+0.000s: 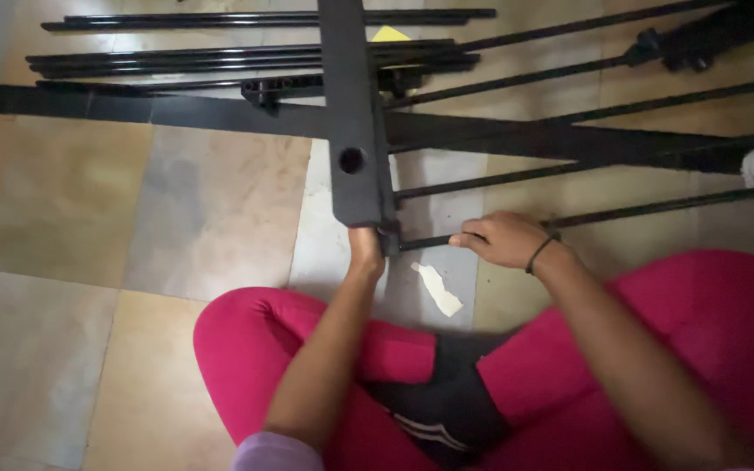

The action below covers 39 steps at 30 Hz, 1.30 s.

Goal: The person sits on the floor and assembles a black metal frame by inserting horizontal rods into vertical supports. They repeatedly pick up rods, align them with holes, and press them into place, gradually building the frame structure.

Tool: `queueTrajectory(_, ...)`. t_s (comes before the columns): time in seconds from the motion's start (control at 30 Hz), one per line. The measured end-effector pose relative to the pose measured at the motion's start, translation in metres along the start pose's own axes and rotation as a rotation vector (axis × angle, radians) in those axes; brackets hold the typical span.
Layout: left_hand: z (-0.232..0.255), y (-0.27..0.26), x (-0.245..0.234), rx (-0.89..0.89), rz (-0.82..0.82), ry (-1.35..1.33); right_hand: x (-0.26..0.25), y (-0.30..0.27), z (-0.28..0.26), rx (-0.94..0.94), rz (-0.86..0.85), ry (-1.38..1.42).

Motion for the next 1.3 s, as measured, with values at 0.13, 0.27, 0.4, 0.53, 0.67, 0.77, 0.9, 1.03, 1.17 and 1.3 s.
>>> queueTrajectory(0.13, 0.011, -0.005, 0.004, 0.0, -0.013, 0.066, 0.003, 0.0, 0.004, 0.108, 0.021, -0.059)
queueTrajectory(0.27, 0.023, -0.012, 0.01, 0.006, -0.049, 0.066, 0.004, 0.0, 0.006, 0.061, 0.045, -0.067)
queueTrajectory(0.4, 0.029, -0.015, 0.014, 0.045, -0.06, 0.086, 0.004, 0.001, 0.004, 0.037, 0.055, -0.066)
queueTrajectory(0.53, 0.025, -0.015, 0.013, 0.04, -0.054, 0.06, 0.005, 0.0, -0.002, 0.052, 0.051, -0.086)
queueTrajectory(0.67, 0.02, -0.011, 0.015, 0.021, -0.028, 0.042, 0.005, -0.003, -0.005, 0.122, 0.019, -0.152)
queueTrajectory(0.77, 0.021, -0.01, 0.015, 0.016, -0.007, 0.022, 0.005, 0.0, -0.007, 0.08, 0.034, -0.19)
queueTrajectory(0.9, 0.021, -0.014, 0.013, -0.02, -0.003, -0.003, 0.005, 0.003, -0.005, -0.008, 0.087, -0.158)
queueTrajectory(1.03, 0.02, -0.016, 0.014, 0.031, -0.01, 0.025, 0.006, 0.002, -0.003, -0.015, 0.102, -0.182)
queueTrajectory(1.17, 0.024, -0.015, 0.015, -0.001, 0.016, 0.017, 0.007, 0.005, -0.007, -0.047, 0.122, -0.183)
queueTrajectory(1.3, 0.027, -0.019, 0.018, 0.046, -0.024, -0.014, 0.006, 0.005, -0.009, -0.047, 0.103, -0.18)
Point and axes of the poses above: each hand's wrist, its own y-axis towards the middle knuckle, its own x-axis out of the palm, z = x × y, the point moved 2 cm from there along y, towards the middle knuckle, and after that the axes turned 15 degrees about y, right-handed, at the moved point
